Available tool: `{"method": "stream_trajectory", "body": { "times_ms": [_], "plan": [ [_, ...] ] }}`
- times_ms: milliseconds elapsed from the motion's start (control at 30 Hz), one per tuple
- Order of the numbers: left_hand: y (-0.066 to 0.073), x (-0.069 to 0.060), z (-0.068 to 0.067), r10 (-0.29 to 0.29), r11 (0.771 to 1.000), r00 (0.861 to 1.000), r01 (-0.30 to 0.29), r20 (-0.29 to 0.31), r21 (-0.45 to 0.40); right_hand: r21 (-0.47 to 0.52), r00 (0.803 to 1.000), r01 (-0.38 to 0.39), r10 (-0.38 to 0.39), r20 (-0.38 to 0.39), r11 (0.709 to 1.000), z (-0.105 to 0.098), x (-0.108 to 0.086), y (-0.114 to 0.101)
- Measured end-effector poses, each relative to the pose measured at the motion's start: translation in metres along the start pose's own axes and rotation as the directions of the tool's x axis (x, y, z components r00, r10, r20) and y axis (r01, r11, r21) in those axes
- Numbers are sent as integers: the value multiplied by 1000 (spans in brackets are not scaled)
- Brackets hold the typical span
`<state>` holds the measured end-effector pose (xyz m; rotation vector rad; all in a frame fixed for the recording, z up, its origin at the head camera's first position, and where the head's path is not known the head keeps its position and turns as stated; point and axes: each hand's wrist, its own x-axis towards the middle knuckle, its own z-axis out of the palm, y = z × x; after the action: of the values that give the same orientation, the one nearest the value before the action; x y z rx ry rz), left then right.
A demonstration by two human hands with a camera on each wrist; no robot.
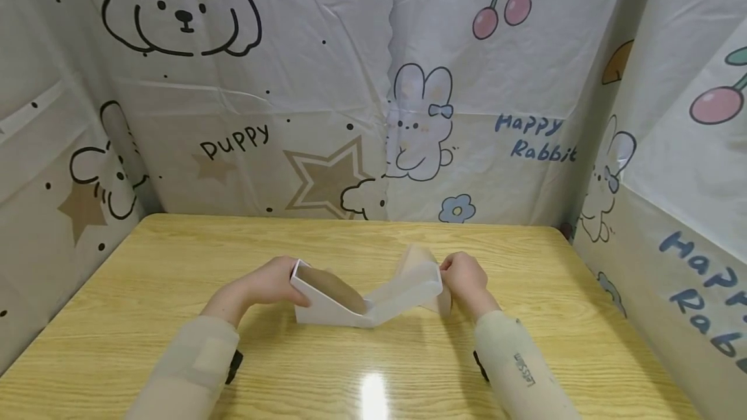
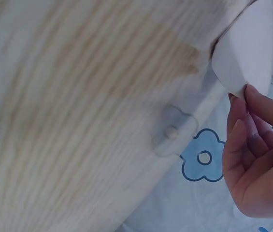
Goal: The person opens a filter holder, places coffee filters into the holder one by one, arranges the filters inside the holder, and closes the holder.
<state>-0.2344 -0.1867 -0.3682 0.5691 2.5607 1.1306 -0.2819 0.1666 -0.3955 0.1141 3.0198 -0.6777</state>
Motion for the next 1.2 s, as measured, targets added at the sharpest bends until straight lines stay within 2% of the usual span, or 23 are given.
{"method": "stream_trajectory", "body": {
  "times_ms": [400, 767, 1200],
  "plan": [
    [-3, 0, 0, -2, 1000, 1000, 3, 9, -21, -44, 998, 42, -43, -40, 998, 5, 0, 5],
    [-3, -3, 2, -1, 1000, 1000, 1, 11, -18, -102, 998, 60, -61, -5, 993, 6, -2, 3],
    [1, -1, 0, 0, 1000, 1000, 0, 1, 2, -91, 988, 111, -119, -97, 990, 7, 1, 10]
  ]
}}
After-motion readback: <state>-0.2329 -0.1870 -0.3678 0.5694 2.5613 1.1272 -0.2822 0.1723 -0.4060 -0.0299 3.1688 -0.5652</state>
